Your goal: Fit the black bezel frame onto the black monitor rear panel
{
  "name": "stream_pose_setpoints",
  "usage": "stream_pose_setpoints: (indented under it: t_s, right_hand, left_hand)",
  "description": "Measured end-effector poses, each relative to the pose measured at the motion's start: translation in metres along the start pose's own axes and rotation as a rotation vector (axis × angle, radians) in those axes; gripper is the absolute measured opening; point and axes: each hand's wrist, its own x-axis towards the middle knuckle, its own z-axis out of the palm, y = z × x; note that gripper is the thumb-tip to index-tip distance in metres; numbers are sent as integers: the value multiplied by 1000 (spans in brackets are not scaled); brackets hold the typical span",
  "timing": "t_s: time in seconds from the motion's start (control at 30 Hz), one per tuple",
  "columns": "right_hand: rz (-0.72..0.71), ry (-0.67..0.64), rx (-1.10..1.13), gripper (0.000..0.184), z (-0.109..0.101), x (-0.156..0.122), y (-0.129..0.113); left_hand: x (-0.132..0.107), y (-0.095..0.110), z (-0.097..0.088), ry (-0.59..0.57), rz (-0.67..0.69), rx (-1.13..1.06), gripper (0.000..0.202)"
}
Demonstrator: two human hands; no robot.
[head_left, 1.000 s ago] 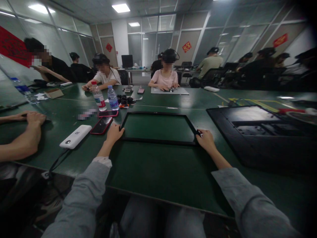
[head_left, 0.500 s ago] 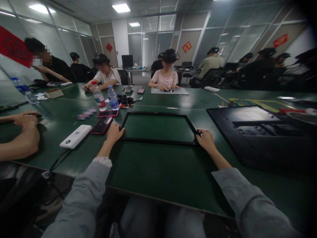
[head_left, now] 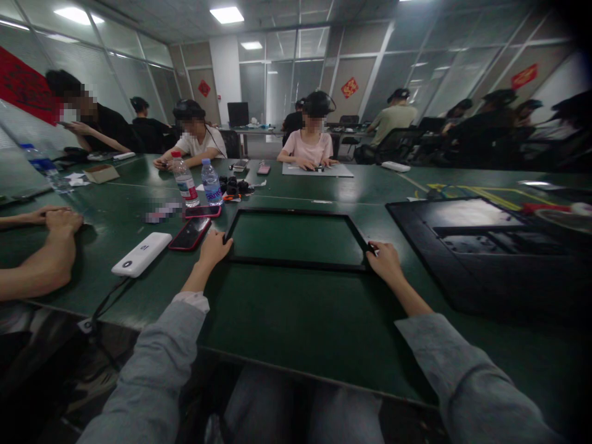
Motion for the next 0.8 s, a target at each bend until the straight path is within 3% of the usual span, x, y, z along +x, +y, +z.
stream_pose_setpoints:
  t_s: [0.8]
  right_hand:
    - [3, -16, -18, 43, 1, 2, 2]
  left_hand:
    - [0, -1, 0, -6, 9, 12, 46]
